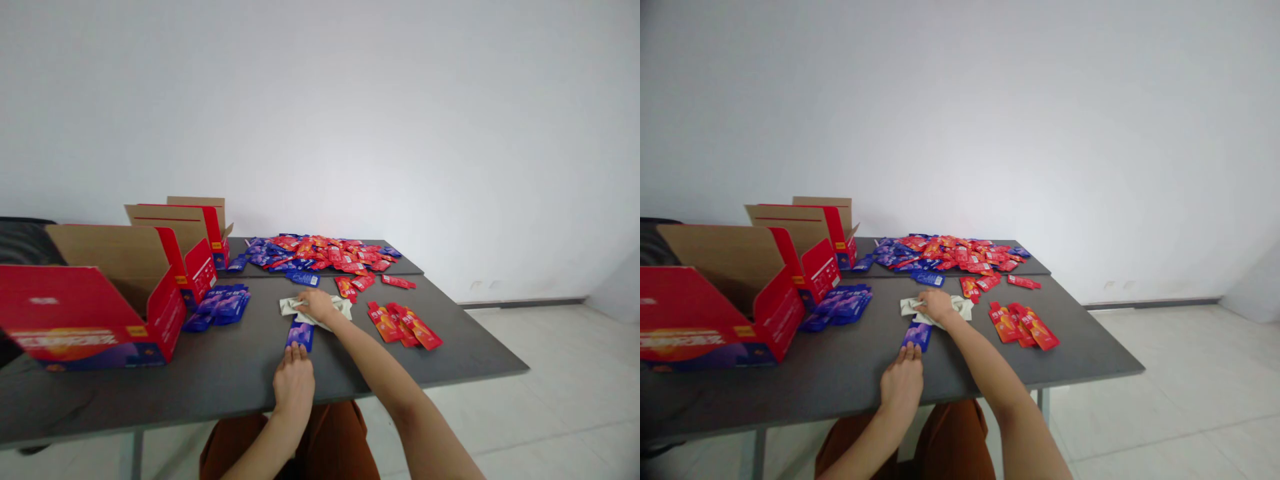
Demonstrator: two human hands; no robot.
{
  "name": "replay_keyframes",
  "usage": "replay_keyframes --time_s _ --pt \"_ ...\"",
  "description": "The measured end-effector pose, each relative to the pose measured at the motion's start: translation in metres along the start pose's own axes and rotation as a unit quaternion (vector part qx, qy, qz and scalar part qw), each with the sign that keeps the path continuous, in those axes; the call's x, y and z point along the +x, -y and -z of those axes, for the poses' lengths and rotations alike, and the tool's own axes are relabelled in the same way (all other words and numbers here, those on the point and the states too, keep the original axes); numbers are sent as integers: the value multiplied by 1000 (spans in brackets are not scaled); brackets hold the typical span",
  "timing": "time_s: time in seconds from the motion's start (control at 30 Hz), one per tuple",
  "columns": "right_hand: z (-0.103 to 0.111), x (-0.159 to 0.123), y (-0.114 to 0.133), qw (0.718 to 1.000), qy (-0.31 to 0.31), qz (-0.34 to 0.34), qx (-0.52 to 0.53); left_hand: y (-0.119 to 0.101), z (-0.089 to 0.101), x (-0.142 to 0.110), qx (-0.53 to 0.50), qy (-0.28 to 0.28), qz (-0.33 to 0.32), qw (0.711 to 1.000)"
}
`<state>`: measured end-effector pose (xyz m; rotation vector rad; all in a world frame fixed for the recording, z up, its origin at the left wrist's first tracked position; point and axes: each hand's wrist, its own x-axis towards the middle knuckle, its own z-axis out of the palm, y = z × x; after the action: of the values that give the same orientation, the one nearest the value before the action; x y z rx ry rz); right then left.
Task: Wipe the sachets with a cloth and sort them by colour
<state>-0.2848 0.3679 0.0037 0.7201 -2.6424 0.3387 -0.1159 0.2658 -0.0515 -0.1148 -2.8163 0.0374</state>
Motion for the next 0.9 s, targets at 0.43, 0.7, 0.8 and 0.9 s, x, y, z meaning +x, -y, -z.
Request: replay_keyframes --time_s 0.43,0.7,0.8,0.9 --pt "3 -41 25 967 34 196 159 -9 8 -3 -36 0 42 998" --pt "-7 -29 4 997 -16 78 3 -10 6 2 -52 5 52 997" --pt "-2 -17 -21 999 -24 34 -13 -13 13 6 -69 3 74 995" --pt "3 -15 -39 994 -93 -28 51 -14 18 12 -89 -12 61 994"
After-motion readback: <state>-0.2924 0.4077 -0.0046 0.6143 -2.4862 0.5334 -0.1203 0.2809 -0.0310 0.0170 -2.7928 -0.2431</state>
